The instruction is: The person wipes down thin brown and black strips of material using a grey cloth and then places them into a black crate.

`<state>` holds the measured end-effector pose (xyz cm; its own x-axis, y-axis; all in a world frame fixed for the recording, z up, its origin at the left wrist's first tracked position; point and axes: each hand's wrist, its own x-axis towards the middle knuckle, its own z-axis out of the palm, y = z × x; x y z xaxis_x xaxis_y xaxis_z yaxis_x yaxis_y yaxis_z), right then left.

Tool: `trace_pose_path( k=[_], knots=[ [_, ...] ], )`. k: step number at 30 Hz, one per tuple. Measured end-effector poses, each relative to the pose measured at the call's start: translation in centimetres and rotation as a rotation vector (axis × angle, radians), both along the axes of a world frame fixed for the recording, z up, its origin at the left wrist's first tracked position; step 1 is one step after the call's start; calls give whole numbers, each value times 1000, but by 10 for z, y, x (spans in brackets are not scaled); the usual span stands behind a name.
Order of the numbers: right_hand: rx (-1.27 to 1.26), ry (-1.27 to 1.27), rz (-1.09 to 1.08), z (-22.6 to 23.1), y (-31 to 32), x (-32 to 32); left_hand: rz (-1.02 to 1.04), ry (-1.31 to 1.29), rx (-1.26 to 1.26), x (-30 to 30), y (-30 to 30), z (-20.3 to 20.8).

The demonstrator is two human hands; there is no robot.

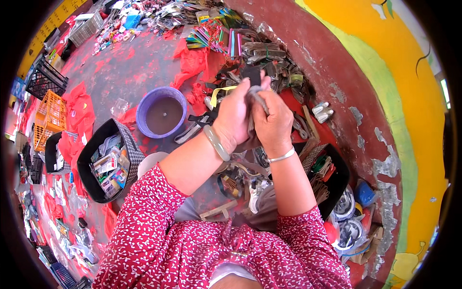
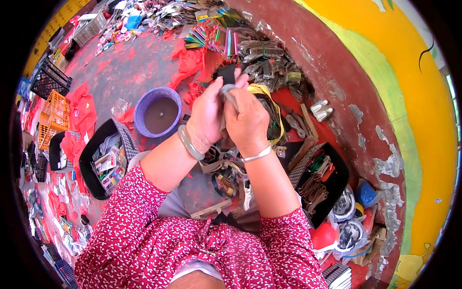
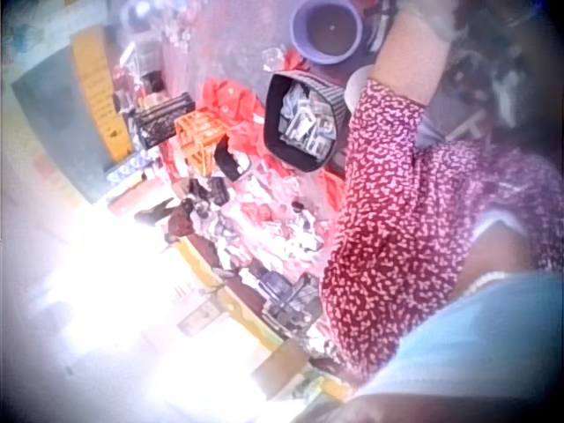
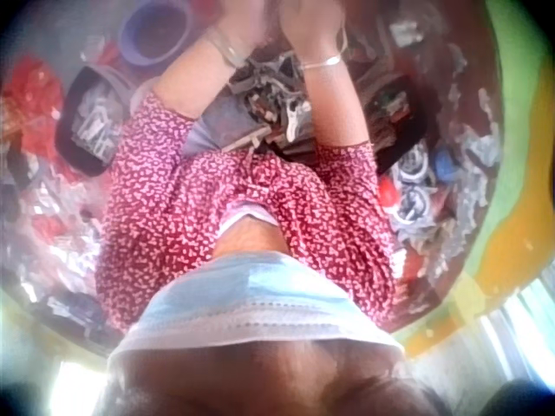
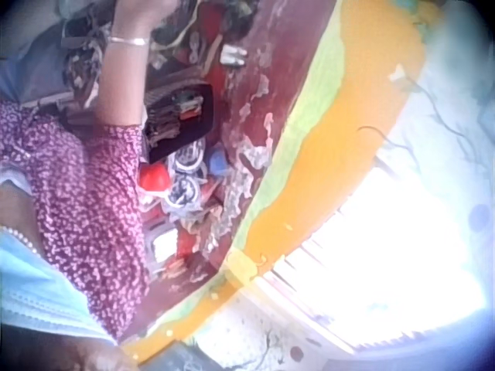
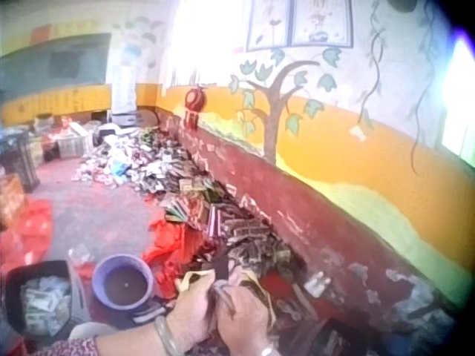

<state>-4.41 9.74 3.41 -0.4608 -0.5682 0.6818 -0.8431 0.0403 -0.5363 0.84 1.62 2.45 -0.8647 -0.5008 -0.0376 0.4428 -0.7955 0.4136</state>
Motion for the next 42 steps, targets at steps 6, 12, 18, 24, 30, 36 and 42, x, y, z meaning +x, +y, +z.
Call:
trace_pose_path(
  k=[6, 12, 18, 24, 30, 36, 42],
  knots=[
    [-10, 74, -17, -3, 0, 2, -33, 5, 20, 2, 4, 4],
    [56, -68, 47, 3, 4, 3, -18, 30, 59, 3, -1, 3],
    [-54, 100, -65, -8, -6, -2, -21, 33, 42, 2, -1, 4],
    [24, 84, -30, -7, 0, -12, -38, 15, 104, -1, 5, -5],
    [-44, 97, -189, -9, -4, -12, -71, -11, 63, 0, 14, -2],
    [-19, -115, 13, -14, 3, -5, 5, 5, -2, -3, 2, -4],
    [10, 14, -301, -14, -7, -21, -157, 20, 127, 7, 5, -6]
  ],
)
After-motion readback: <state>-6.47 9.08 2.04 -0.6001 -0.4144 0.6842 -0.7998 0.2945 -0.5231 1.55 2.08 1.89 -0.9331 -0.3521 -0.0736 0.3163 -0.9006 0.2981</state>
